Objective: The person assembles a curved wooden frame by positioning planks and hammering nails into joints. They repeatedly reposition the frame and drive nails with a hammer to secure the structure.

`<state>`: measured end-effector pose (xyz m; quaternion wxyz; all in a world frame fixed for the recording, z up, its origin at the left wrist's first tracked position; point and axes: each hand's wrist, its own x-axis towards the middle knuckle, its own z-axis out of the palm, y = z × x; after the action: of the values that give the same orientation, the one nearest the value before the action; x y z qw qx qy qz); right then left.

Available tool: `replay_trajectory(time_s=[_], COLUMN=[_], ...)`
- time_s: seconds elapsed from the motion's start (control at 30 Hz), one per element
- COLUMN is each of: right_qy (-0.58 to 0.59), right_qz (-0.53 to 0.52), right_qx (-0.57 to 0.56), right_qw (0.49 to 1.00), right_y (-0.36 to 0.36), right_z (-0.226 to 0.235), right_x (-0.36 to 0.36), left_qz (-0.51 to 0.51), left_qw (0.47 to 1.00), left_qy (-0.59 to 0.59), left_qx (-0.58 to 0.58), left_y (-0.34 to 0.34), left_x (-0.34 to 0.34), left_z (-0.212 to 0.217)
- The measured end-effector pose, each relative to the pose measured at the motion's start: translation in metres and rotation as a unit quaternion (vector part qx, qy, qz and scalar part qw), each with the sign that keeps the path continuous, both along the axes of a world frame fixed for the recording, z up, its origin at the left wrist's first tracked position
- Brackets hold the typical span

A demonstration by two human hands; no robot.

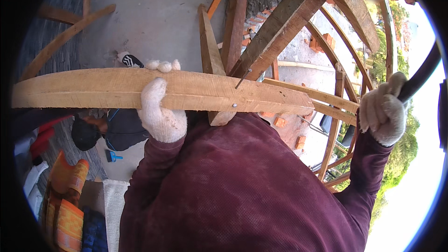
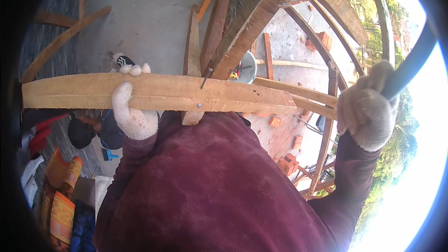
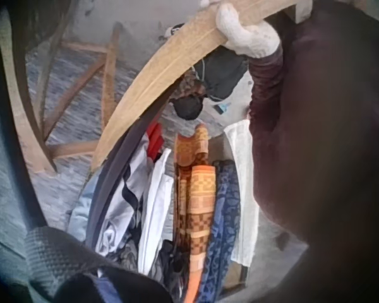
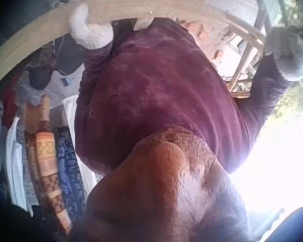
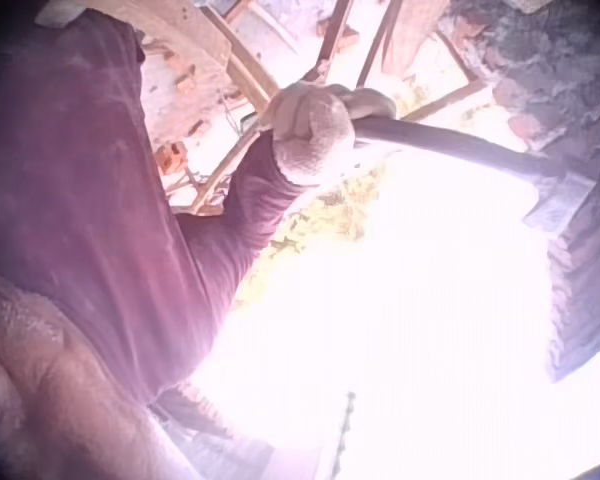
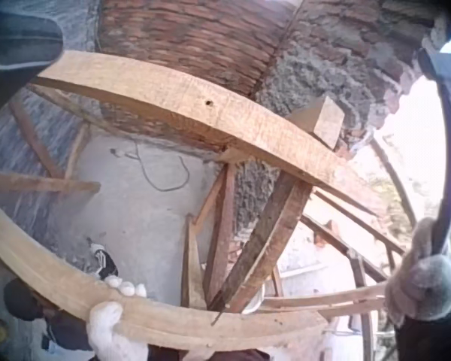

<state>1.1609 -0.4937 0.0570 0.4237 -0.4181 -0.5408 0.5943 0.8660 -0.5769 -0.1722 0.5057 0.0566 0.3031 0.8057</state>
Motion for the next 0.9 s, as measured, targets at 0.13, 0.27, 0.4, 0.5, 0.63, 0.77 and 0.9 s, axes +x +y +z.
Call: replay_trajectory(time_s=[0.13,0.27,0.4,0.5,0.63,0.77,0.9], right_qy=[0.05,-0.585,-0.382,-0.136,-0.021,0.052,0.089], right_qz=[0.019,0.239,-0.01,-0.139,-0.232,-0.265,-0.183], right_qx=[-0.114,-0.25,-0.343,-0.18,-0.038,-0.141,-0.166], right_qw=[0.992,0.734,0.858,0.964,0.972,0.953,0.965], right_y=[0.005,-0.06,-0.07,-0.092,-0.093,-0.105,-0.12], right_z=[-0.007,-0.054,-0.045,-0.078,-0.112,-0.143,-0.171], right_x=[-0.008,0.006,0.008,0.009,-0.023,-0.017,-0.007], left_qz=[0.007,0.04,0.009,0.015,-0.005,-0.045,-0.026], left_qw=[0.999,0.997,0.995,0.997,0.997,0.996,0.992], left_qy=[-0.045,-0.056,-0.088,-0.057,-0.046,-0.013,-0.002], left_qx=[-0.018,-0.037,-0.046,-0.058,-0.067,-0.077,-0.12], left_y=[0.002,0.001,-0.002,-0.002,-0.006,-0.008,-0.002], left_x=[-0.006,-0.001,-0.009,-0.007,-0.006,-0.012,-0.011], left_z=[0.008,0.006,-0.002,0.006,0.007,0.014,0.021])
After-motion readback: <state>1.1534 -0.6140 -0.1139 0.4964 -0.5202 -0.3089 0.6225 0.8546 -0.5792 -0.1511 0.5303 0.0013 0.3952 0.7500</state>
